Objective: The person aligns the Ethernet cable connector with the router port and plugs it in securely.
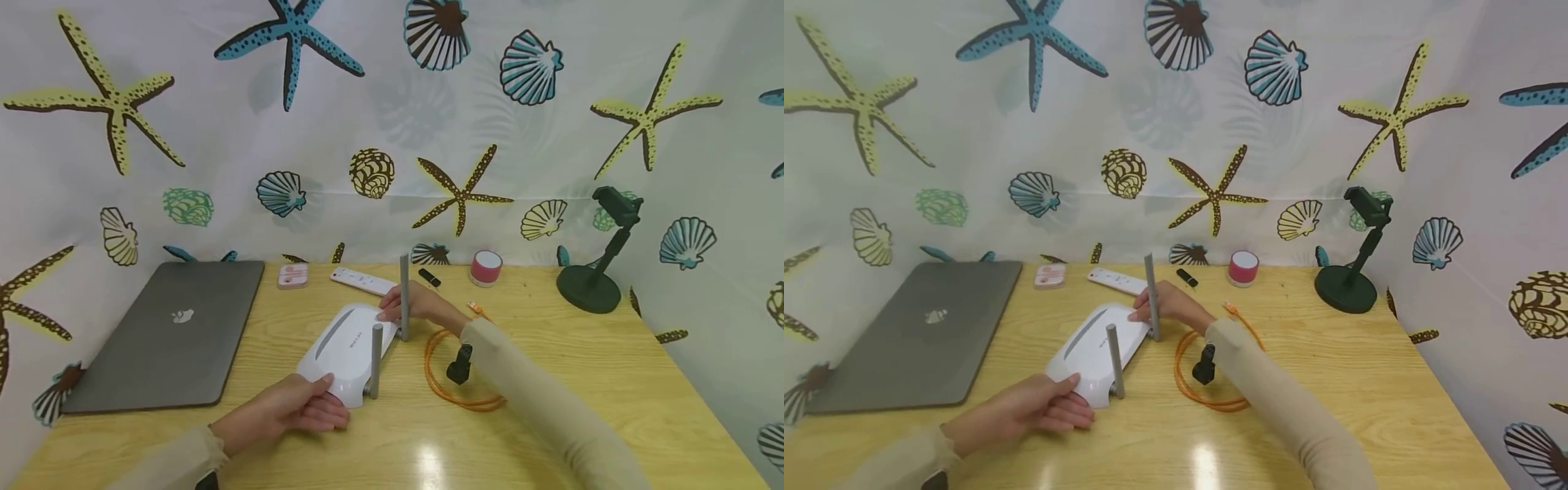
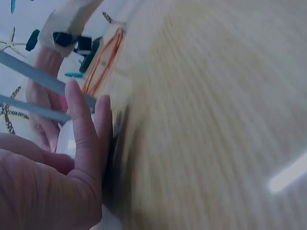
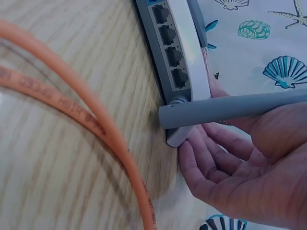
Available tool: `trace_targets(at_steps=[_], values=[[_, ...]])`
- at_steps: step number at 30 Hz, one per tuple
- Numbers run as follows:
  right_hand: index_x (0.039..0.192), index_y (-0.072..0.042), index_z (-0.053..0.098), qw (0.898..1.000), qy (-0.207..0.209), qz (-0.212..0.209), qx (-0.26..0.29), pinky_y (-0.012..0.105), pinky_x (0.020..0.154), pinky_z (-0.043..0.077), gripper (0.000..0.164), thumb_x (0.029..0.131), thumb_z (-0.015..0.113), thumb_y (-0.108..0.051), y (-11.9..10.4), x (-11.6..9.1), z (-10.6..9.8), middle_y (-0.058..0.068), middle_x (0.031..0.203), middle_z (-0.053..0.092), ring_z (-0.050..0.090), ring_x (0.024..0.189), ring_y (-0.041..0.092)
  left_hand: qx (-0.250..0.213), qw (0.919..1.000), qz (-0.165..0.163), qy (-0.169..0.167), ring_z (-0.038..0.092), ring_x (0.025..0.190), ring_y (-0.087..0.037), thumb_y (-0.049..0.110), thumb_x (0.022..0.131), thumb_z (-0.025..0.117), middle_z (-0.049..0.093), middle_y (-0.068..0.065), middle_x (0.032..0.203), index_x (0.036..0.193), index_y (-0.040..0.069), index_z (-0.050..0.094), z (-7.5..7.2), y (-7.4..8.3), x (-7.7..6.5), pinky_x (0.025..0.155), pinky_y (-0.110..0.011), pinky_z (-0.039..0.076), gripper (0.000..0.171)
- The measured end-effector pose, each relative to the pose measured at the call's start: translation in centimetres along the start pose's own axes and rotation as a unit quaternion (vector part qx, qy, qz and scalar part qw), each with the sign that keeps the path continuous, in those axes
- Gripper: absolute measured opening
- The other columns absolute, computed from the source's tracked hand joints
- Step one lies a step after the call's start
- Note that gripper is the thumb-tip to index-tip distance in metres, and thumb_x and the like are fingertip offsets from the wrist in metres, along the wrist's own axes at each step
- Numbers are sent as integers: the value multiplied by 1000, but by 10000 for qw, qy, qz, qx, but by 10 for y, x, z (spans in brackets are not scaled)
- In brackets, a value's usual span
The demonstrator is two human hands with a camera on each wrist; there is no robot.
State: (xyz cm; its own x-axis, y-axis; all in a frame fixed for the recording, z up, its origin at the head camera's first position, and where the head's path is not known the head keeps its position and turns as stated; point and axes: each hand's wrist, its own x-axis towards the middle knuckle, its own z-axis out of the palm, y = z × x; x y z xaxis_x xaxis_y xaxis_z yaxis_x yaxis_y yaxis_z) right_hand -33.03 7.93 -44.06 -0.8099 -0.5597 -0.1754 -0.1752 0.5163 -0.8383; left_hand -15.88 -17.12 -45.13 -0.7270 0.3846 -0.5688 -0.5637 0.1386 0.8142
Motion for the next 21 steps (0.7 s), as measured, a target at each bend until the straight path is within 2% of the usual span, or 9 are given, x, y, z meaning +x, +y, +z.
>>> trace_targets(at_steps=[3,7,10,13,16,18,19,21], values=[[104,6,71,9991,55,-144,-393,20,69,50,29,85,77,-15,-4,-4,1,19,97,72,65,79,11,363,9990,144,229,75,78,-15,34,106,42,76,-13,89,105,-14,65,-13,2,1,68,-26,59,53],[95,6,72,9958,-27,-214,-889,19,61,43,26,87,75,-18,-9,-12,0,17,89,69,53,70,10,788,9938,304,727,74,70,-12,35,103,50,76,-9,79,99,-13,67,-24,5,3,62,-25,59,51],[90,3,70,9928,-69,96,-1190,19,59,42,26,87,75,-23,-14,-17,0,10,81,67,52,67,9,972,9888,443,1039,73,67,-14,33,101,55,74,-8,74,95,-13,67,-30,8,5,60,-28,59,48],[74,-2,66,9843,-345,416,-1680,20,52,36,33,89,73,-31,-18,-20,2,2,63,58,44,57,9,1156,9825,584,1339,72,65,-16,29,100,56,72,-10,72,92,-11,64,-37,12,6,59,-32,59,42],[60,-6,57,9724,-633,604,-2164,20,47,28,46,91,69,-38,-21,-21,5,-3,52,44,33,48,8,1630,9702,715,1644,68,59,-15,27,101,55,68,-11,70,86,-8,60,-44,19,9,55,-34,59,39],[57,-7,57,9675,-723,694,-2323,21,47,27,50,92,67,-41,-21,-22,7,-3,49,43,32,47,8,2046,9596,763,1773,65,53,-14,26,102,53,64,-10,66,80,-6,58,-46,24,13,53,-33,58,39],[58,-8,56,9665,-677,757,-2359,21,48,28,50,92,67,-43,-21,-22,8,-4,49,43,34,47,7,2286,9528,807,1825,63,51,-13,27,102,53,62,-9,64,76,-4,58,-47,26,15,52,-32,57,40],[61,-10,60,9701,-525,1003,-2147,21,53,38,46,90,68,-44,-18,-24,10,-2,53,53,46,51,8,2846,9326,920,2022,54,45,-9,29,101,53,56,-4,56,66,2,56,-46,30,20,47,-26,50,44]])
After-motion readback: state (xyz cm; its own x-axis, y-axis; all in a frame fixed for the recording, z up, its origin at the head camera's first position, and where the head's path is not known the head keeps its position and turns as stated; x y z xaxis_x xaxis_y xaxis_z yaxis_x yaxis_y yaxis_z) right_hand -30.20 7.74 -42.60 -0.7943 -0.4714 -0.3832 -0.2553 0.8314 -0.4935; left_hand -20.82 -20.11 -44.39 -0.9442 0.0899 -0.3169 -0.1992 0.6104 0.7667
